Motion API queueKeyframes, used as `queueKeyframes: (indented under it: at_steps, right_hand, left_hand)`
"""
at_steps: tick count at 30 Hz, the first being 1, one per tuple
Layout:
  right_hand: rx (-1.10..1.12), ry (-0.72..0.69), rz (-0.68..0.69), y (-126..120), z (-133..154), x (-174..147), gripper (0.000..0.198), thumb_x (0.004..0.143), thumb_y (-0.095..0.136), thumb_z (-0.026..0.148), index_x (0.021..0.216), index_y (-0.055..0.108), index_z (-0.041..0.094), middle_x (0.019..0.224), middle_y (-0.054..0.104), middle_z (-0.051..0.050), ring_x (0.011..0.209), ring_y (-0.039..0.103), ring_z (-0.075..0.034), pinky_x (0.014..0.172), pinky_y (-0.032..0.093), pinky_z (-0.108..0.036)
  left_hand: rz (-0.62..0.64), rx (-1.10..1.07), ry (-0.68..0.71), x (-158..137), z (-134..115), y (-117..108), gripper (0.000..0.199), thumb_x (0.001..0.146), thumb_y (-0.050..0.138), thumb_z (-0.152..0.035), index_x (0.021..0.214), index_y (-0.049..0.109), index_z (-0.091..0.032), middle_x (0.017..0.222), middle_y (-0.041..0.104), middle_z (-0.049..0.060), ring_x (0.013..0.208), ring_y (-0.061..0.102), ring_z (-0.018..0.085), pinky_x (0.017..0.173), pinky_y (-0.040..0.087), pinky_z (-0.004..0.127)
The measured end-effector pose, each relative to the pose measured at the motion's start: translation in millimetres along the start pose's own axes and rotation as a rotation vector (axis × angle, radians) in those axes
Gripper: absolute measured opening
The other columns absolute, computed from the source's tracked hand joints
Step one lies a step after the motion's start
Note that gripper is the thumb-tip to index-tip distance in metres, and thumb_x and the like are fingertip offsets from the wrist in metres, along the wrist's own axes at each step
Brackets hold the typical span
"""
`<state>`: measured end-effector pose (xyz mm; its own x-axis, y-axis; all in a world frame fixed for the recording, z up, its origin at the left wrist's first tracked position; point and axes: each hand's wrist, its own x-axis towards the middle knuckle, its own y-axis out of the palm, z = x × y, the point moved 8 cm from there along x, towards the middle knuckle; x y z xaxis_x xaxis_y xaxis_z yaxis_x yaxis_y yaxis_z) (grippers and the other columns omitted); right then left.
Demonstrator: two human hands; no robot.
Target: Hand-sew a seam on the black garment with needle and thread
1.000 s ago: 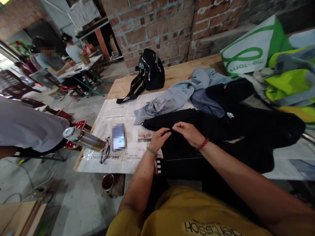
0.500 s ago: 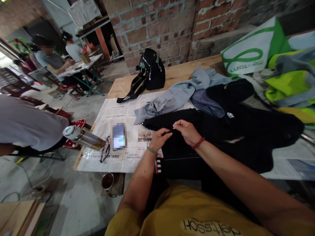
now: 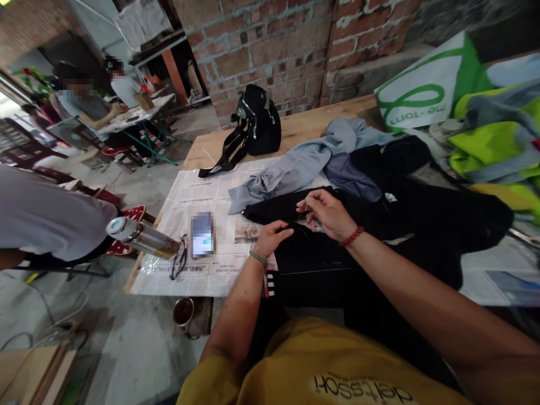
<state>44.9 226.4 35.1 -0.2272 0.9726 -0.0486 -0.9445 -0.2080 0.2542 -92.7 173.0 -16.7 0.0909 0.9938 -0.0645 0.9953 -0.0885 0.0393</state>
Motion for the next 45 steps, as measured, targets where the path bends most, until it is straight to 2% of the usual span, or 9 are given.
queueKeyframes:
  at_steps: [4, 8, 11, 13, 20, 24, 30, 38, 45]
  right_hand:
    - [0.082, 0.055, 0.210, 27.7, 4.8, -13.5, 0.027, 0.078, 0.060, 0.041, 0.084, 0.042, 0.020, 0.079, 0.065, -0.001, 0.080, 0.066, -0.017, 0.064, 0.054, -0.031]
    - [-0.409, -0.404, 0.120, 15.7, 43.8, -13.9, 0.017, 0.084, 0.052, 0.037, 0.087, 0.050, 0.020, 0.087, 0.066, -0.005, 0.086, 0.064, -0.017, 0.085, 0.051, -0.040]
    - [-0.790, -0.689, 0.244, 16.5, 60.5, -17.1, 0.013, 0.082, 0.052, 0.031, 0.087, 0.058, 0.021, 0.103, 0.065, -0.007, 0.106, 0.058, -0.022, 0.098, 0.044, -0.043]
    - [-0.909, -0.736, 0.349, 13.8, 62.0, -15.5, 0.012, 0.081, 0.051, 0.027, 0.085, 0.061, 0.022, 0.107, 0.064, -0.007, 0.114, 0.054, -0.023, 0.102, 0.040, -0.044]
    - [-0.923, -0.591, 0.261, -1.2, 57.6, -9.1, 0.013, 0.078, 0.055, 0.028, 0.088, 0.065, 0.025, 0.105, 0.065, -0.005, 0.108, 0.056, -0.022, 0.099, 0.040, -0.039]
    - [-0.858, -0.424, 0.138, -3.1, 37.7, -3.6, 0.022, 0.083, 0.049, 0.030, 0.095, 0.065, 0.021, 0.079, 0.066, -0.003, 0.068, 0.060, -0.015, 0.070, 0.047, -0.029]
    - [-0.867, -0.133, 0.398, 9.8, -20.3, -3.1, 0.021, 0.076, 0.050, 0.021, 0.088, 0.068, 0.019, 0.074, 0.065, -0.001, 0.049, 0.052, -0.009, 0.055, 0.043, -0.024]
    - [-0.808, -0.362, 0.443, 14.3, -19.3, -15.1, 0.025, 0.073, 0.049, 0.017, 0.087, 0.070, 0.021, 0.082, 0.065, -0.003, 0.072, 0.060, -0.013, 0.069, 0.047, -0.025]
    - [-0.833, -0.399, 0.440, 17.2, -14.7, -20.1, 0.026, 0.073, 0.047, 0.016, 0.087, 0.069, 0.021, 0.079, 0.065, -0.003, 0.073, 0.060, -0.014, 0.070, 0.045, -0.026]
  left_hand:
    - [0.015, -0.041, -0.019, -1.0, -0.1, 0.7, 0.029, 0.062, 0.073, -0.037, 0.068, 0.059, -0.013, 0.059, 0.050, -0.005, 0.054, 0.041, 0.005, 0.054, 0.031, 0.019]
    - [0.013, -0.102, -0.065, -1.5, 3.9, 0.0, 0.031, 0.060, 0.075, -0.038, 0.066, 0.057, -0.013, 0.057, 0.050, -0.006, 0.051, 0.041, 0.004, 0.051, 0.032, 0.018]
    - [0.006, -0.127, -0.068, -0.9, 5.9, -1.6, 0.032, 0.059, 0.076, -0.037, 0.063, 0.055, -0.013, 0.055, 0.048, -0.007, 0.049, 0.040, 0.003, 0.049, 0.031, 0.017]
    - [-0.002, -0.143, -0.077, -1.0, 7.5, -2.6, 0.032, 0.059, 0.076, -0.036, 0.063, 0.055, -0.013, 0.054, 0.048, -0.007, 0.048, 0.040, 0.003, 0.048, 0.031, 0.017]
    - [-0.014, -0.193, -0.094, -1.2, 9.4, -2.7, 0.034, 0.057, 0.077, -0.036, 0.078, 0.063, -0.014, 0.065, 0.059, -0.004, 0.056, 0.050, 0.006, 0.055, 0.039, 0.020]
    - [-0.037, -0.187, -0.073, 0.5, 9.9, -5.4, 0.031, 0.058, 0.076, -0.036, 0.077, 0.065, -0.014, 0.064, 0.059, -0.004, 0.057, 0.049, 0.006, 0.057, 0.038, 0.020]
    - [-0.092, -0.180, -0.047, 0.8, 5.2, -10.3, 0.029, 0.056, 0.077, -0.036, 0.072, 0.067, -0.014, 0.062, 0.058, -0.004, 0.057, 0.047, 0.006, 0.058, 0.037, 0.020]
    - [-0.129, -0.149, -0.038, 1.2, 3.6, -12.9, 0.029, 0.059, 0.075, -0.039, 0.069, 0.064, -0.014, 0.058, 0.052, -0.005, 0.055, 0.042, 0.005, 0.054, 0.032, 0.020]
    - [-0.111, -0.139, -0.029, 1.0, 1.0, -11.7, 0.029, 0.060, 0.074, -0.040, 0.066, 0.062, -0.014, 0.057, 0.049, -0.005, 0.056, 0.040, 0.006, 0.055, 0.030, 0.020]
